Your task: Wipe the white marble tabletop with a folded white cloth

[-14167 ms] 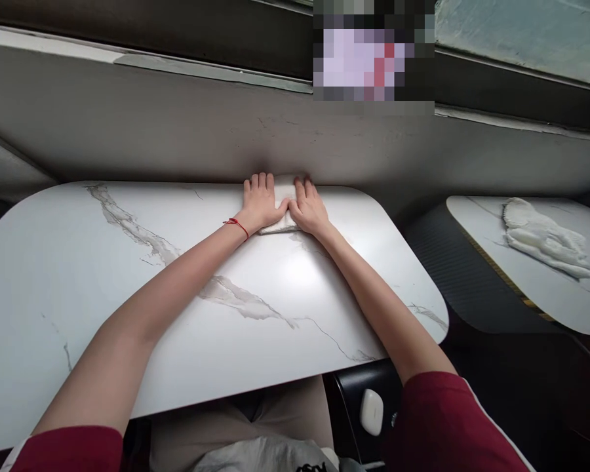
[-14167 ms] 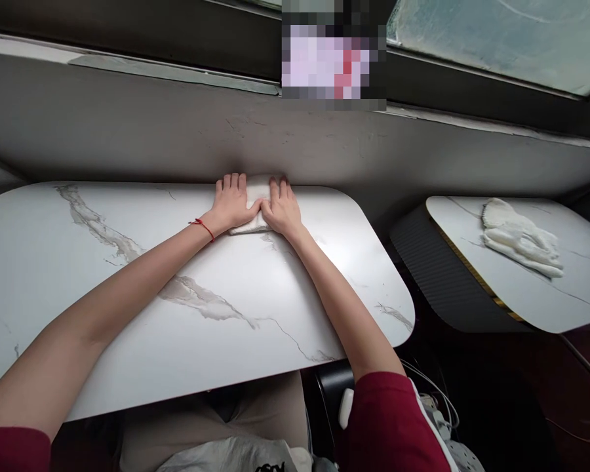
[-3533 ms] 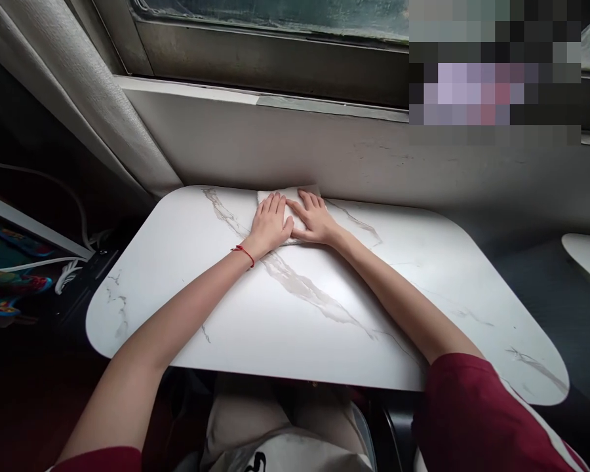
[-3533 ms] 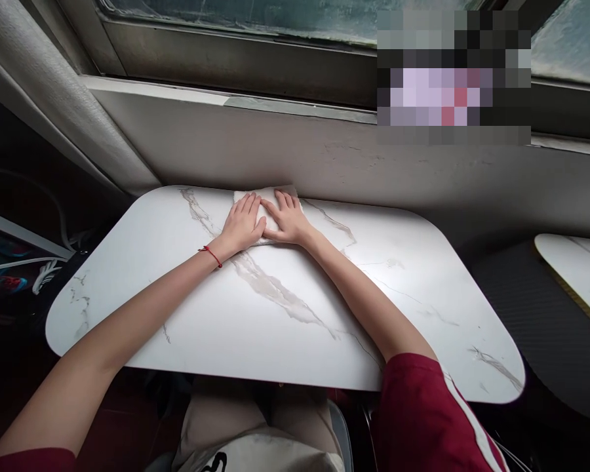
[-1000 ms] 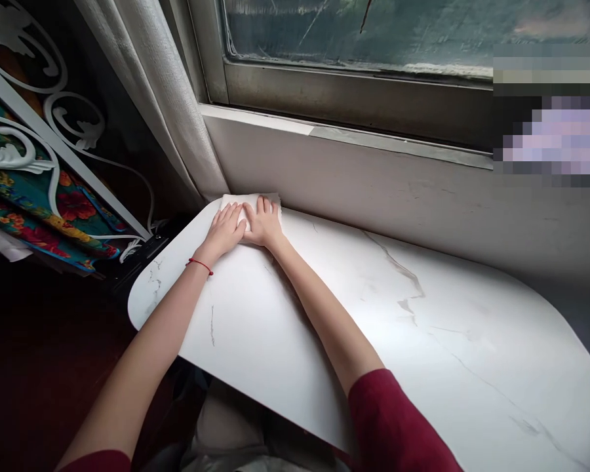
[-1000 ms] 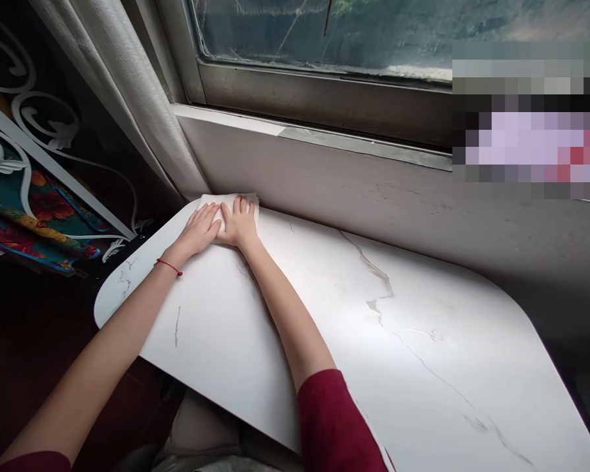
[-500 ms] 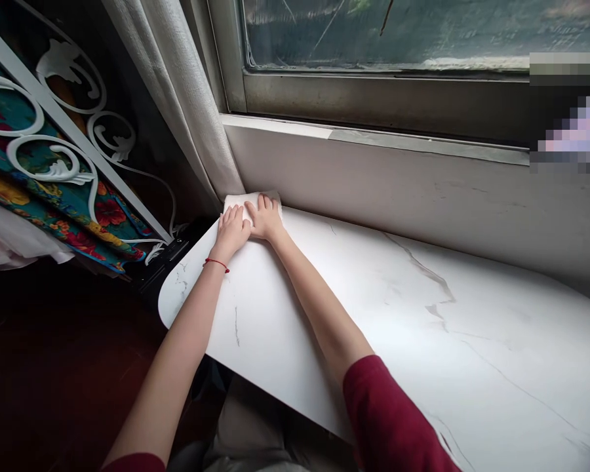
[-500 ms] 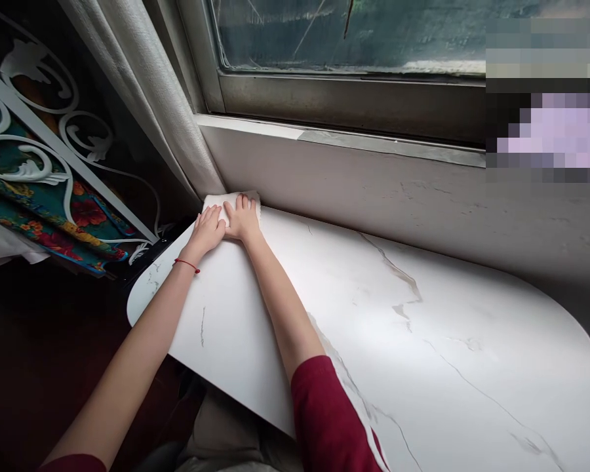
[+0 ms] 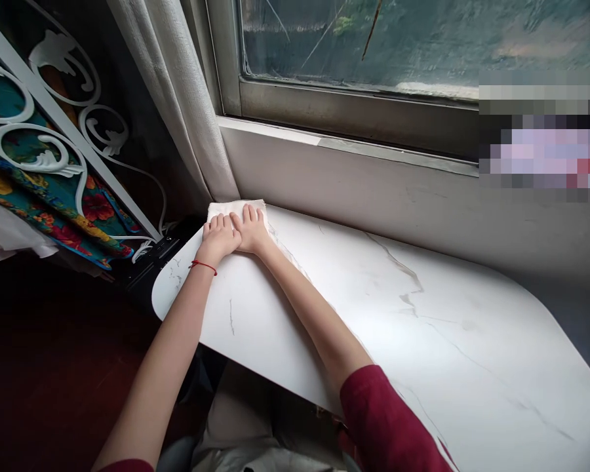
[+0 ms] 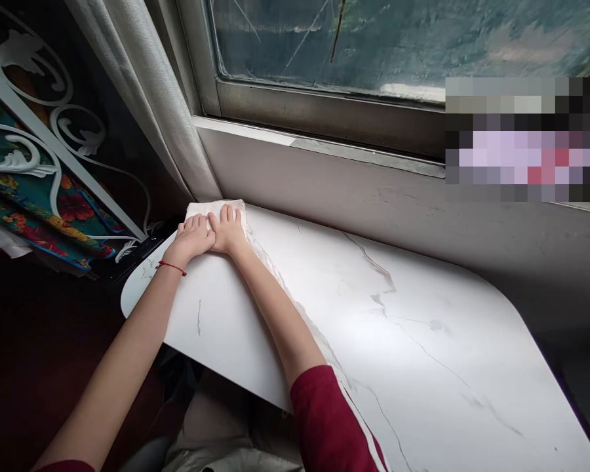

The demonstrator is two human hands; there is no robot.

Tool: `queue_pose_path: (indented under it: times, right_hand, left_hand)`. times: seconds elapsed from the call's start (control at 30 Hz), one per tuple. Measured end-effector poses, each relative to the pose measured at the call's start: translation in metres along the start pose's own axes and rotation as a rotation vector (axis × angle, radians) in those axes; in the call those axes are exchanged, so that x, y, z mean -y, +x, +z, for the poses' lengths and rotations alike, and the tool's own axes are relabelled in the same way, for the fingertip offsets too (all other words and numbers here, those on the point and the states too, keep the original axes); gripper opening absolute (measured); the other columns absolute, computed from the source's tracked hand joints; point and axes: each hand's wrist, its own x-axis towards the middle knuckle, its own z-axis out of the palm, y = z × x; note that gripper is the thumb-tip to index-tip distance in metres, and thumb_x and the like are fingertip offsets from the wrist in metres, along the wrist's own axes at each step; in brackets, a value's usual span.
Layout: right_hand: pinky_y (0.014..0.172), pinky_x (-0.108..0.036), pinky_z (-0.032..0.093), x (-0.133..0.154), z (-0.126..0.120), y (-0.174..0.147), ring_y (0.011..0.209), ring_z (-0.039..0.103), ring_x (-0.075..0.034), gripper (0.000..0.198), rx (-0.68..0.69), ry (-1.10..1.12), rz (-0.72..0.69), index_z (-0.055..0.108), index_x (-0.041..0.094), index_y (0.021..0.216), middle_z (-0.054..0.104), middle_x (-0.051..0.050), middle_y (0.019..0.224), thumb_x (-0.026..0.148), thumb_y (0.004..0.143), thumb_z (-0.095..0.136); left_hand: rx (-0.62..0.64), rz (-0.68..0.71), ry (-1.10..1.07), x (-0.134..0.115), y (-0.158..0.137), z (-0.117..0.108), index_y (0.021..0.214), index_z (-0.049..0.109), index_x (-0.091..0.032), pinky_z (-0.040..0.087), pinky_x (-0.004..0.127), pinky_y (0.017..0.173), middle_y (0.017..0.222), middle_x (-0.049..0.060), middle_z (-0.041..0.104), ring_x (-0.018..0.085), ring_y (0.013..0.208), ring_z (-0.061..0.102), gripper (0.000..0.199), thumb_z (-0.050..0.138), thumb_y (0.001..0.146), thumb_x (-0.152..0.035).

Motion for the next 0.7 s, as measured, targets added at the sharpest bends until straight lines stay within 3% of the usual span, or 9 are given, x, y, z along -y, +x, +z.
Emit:
queue_pose_path:
  times: [0.17,0.37,0.53,0.7]
  right_hand:
    - [0.117,-0.059,0.013,0.017,-0.010,-0.035,0.150,0.021,-0.043,0.074,0.006,0.013,-0.084,0.034,0.008,0.155,0.024,-0.031,0.161,0.044,0.093,0.053]
    - [0.117,-0.058,0.016,0.054,-0.012,-0.071,0.148,0.024,-0.046,0.088,-0.037,0.062,-0.250,0.037,0.009,0.154,0.026,-0.034,0.159,0.058,0.086,0.063]
    - [0.116,-0.058,0.018,0.082,-0.015,-0.087,0.147,0.027,-0.046,0.088,-0.068,0.094,-0.313,0.040,0.010,0.153,0.030,-0.033,0.158,0.064,0.086,0.061]
    - [0.117,-0.060,0.018,0.094,-0.018,-0.114,0.147,0.027,-0.046,0.088,-0.089,0.147,-0.374,0.041,0.008,0.152,0.032,-0.032,0.158,0.062,0.086,0.062]
  left_hand:
    - [-0.069,0.025,0.051,0.000,-0.051,-0.007,0.140,0.051,-0.005,0.040,0.052,0.107,0.138,0.024,0.059,0.037,0.131,0.051,0.058,0.040,0.087,-0.026]
    - [-0.224,0.027,0.017,0.023,-0.132,-0.007,0.138,0.052,-0.003,0.040,0.052,0.110,0.145,0.026,0.054,0.037,0.138,0.047,0.060,0.036,0.090,-0.036]
    - [-0.241,-0.024,0.007,0.037,-0.168,-0.013,0.137,0.052,-0.001,0.040,0.056,0.109,0.146,0.029,0.051,0.039,0.138,0.047,0.060,0.034,0.093,-0.038]
    - [-0.287,-0.027,0.044,0.032,-0.204,-0.014,0.139,0.051,-0.005,0.043,0.055,0.104,0.144,0.027,0.054,0.039,0.135,0.050,0.056,0.036,0.095,-0.038]
